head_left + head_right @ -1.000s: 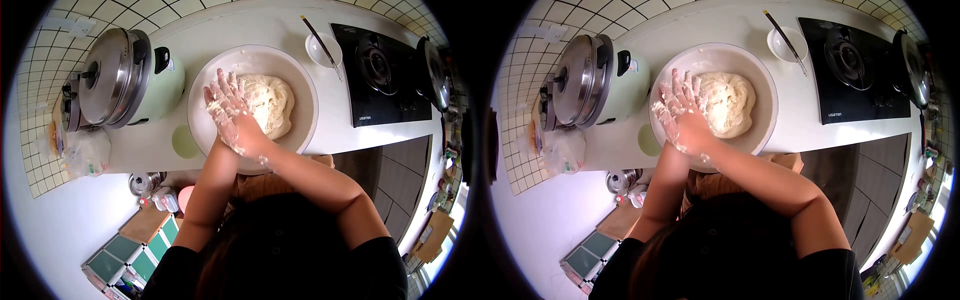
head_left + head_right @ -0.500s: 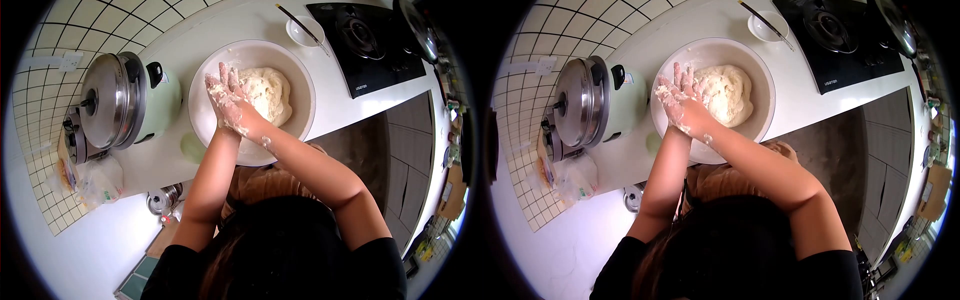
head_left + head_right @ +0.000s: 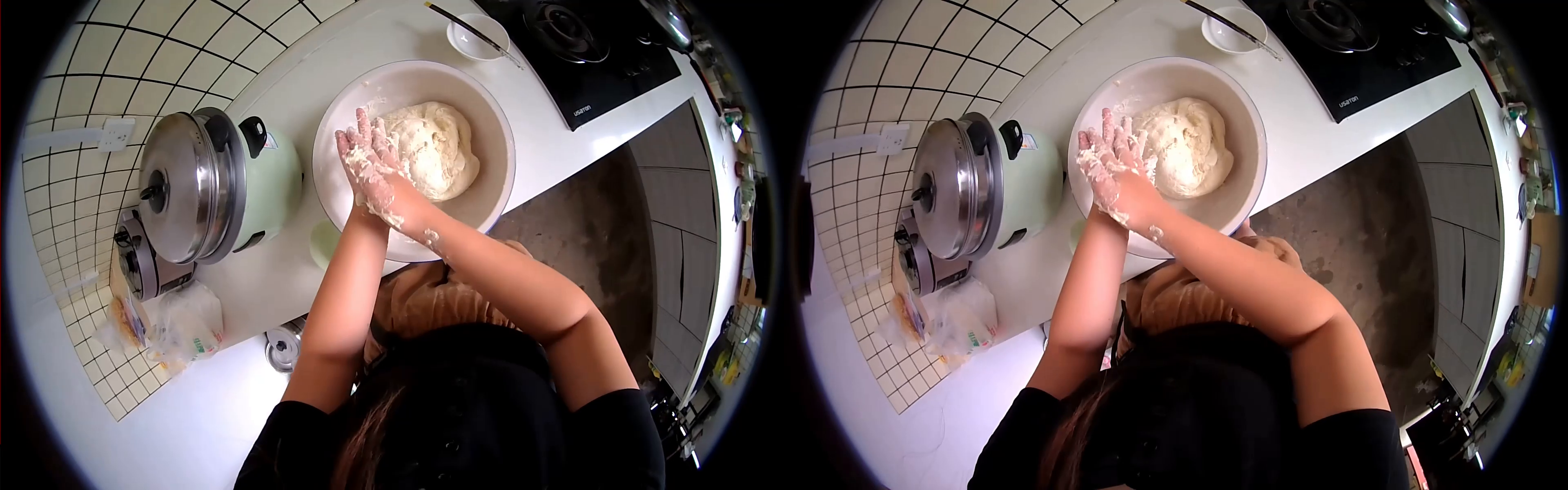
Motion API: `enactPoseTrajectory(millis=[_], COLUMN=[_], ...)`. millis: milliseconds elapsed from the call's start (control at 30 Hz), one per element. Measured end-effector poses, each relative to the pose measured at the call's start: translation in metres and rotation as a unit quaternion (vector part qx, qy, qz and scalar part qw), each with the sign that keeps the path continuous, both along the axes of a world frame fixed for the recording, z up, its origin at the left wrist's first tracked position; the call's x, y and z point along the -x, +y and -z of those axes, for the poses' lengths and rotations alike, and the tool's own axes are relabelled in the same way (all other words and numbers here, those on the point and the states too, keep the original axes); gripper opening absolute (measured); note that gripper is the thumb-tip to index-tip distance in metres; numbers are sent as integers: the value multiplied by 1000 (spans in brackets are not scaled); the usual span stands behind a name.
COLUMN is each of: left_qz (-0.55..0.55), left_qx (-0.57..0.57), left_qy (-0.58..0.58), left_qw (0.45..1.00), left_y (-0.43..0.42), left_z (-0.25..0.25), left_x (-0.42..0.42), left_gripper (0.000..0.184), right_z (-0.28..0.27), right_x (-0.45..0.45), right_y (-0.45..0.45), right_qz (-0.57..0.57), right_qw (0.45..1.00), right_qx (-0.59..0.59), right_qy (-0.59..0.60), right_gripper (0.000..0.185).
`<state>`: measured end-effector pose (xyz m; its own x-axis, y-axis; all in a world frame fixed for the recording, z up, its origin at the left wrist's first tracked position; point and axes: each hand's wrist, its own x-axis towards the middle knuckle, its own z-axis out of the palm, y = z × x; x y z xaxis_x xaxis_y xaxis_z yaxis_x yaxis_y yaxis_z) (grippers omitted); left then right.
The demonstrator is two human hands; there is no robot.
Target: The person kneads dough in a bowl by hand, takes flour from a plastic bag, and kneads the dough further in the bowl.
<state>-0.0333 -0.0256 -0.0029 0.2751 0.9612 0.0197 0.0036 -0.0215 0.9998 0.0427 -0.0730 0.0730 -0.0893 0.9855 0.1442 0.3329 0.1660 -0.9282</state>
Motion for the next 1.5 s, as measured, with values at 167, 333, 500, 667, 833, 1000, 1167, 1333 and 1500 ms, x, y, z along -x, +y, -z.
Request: enactPoseTrajectory(millis=[167, 333, 500, 667, 833, 1000, 1167, 1333, 1500], left_qz=[-52, 17, -73, -103, -30, -77, -135, -66, -80], left_qx=[365, 353, 259, 302, 411, 338, 241, 262, 277], left_qy=[-352, -381, -332, -372, -350, -285, -340, -316, -401], left_qw=[860, 854, 904, 872, 842, 894, 899, 909, 869], left_y=[-31, -41, -8, -8, -16, -21, -35, -14, -15], left_z=[-97, -115, -70, -81, -125, -117, -110, -88, -84], left_x=[-22, -21, -2, -7, 13, 14, -20, 4, 0], left_gripper=[80, 84, 78, 75, 84, 84, 65, 75, 80], right_z=[15, 33, 2, -1, 76, 14, 16, -25, -31], right_x=[-12, -21, 13, -1, -68, -51, 0, 14, 14], right_y=[43, 54, 10, 20, 47, 29, 25, -19, -14], right_qz=[53, 57, 13, -5, -4, 44, -61, -70, -13], right_qw=[969, 993, 1000, 998, 981, 996, 965, 990, 996], right_qx=[154, 59, -16, 30, -107, 42, 138, 82, 55], right_qy=[184, 79, 20, -54, -160, 58, 216, 92, 71], right_gripper=[49, 50, 54, 52, 51, 50, 59, 64, 56])
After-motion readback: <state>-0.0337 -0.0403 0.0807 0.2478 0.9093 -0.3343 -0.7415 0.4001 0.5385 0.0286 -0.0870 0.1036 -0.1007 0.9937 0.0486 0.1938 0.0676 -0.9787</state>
